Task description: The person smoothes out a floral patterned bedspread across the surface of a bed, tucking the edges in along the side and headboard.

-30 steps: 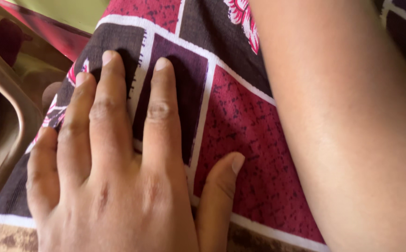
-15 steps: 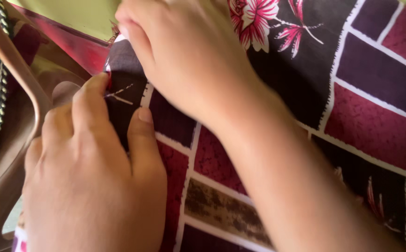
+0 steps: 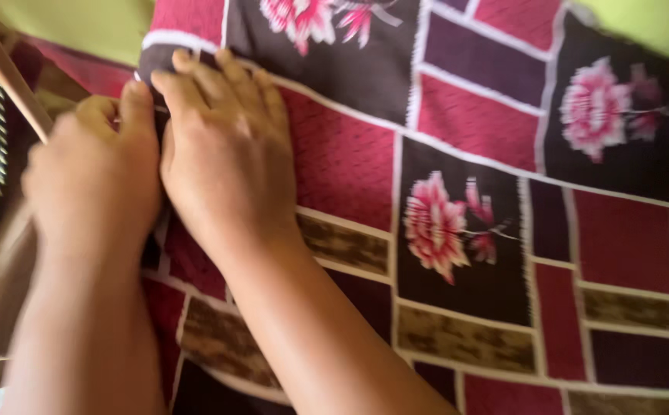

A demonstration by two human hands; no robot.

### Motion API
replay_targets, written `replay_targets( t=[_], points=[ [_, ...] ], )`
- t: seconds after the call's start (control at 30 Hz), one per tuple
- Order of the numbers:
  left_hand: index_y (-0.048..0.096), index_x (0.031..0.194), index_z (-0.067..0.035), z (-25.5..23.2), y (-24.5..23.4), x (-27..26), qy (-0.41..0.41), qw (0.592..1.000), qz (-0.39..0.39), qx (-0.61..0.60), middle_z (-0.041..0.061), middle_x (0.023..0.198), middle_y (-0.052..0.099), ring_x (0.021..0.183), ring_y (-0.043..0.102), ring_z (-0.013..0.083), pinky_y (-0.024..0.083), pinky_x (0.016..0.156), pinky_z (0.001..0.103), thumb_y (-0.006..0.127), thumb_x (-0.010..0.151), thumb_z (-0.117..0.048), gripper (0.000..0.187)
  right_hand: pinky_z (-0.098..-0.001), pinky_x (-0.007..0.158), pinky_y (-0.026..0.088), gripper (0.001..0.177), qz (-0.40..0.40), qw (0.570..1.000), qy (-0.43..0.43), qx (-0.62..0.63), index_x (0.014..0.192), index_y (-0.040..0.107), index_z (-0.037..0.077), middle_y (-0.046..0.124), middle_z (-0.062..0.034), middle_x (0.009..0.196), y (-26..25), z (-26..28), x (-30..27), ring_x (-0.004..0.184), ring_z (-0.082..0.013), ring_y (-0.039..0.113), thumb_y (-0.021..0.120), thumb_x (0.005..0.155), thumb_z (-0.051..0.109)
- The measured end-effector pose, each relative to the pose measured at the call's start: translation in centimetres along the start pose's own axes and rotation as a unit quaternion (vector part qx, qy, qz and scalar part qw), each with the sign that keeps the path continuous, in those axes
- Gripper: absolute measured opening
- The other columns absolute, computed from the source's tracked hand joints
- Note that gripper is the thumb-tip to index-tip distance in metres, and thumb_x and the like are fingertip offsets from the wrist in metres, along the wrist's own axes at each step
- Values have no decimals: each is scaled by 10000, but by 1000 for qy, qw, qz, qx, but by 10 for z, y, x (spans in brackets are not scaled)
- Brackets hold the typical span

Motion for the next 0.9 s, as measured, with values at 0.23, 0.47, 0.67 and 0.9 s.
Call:
replay_targets(
  t=[0.23, 0.47, 0.67, 0.9],
  points=[
    [586, 1328, -43, -18, -23, -34, 93, 986, -124, -53, 264, 1349, 597, 1231, 580, 472, 508, 926, 566, 585, 1079, -280, 344, -485, 1308, 378, 346, 64, 997, 8, -30, 1303, 701, 129, 646, -43, 1458, -19, 2, -5, 1461, -298, 544, 557, 989, 93],
    [546, 1510, -112, -54, -54, -158, 196, 980, 18, 3, 164, 1617, 465, 1521, 375, 402, 302, 1195, 619, 517, 1068, -316, 487, -534, 1301, 373, 398, 177, 982, 43, -43, 1471, 565, 128, 512, -114, 1582, -175, 13, -71, 1506, -360, 480, 534, 1076, 170],
    [465, 1591, -138, -63, -52, -160, 219, 972, 86, 8, 176, 1664, 367, 1563, 236, 390, 134, 1230, 628, 478, 993, -348, 634, -562, 1217, 262, 584, 250, 942, 130, -181, 1538, 464, 103, 422, -179, 1600, -249, 25, -120, 1489, -416, 378, 569, 1006, 320],
    [436, 1627, -130, -62, -44, -174, 206, 976, 75, -3, 151, 1712, 363, 1625, 237, 363, 146, 1300, 621, 442, 1092, -310, 564, -542, 1245, 202, 542, 243, 941, 150, -183, 1527, 464, 109, 439, -125, 1603, -244, 26, -122, 1513, -346, 353, 493, 1012, 275]
  ],
)
Point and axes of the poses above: each hand's wrist, its own x-axis towards the middle knuckle, its own y-axis out of the palm, z = x × y, the point moved 2 cm from there along x, towards the middle knuckle
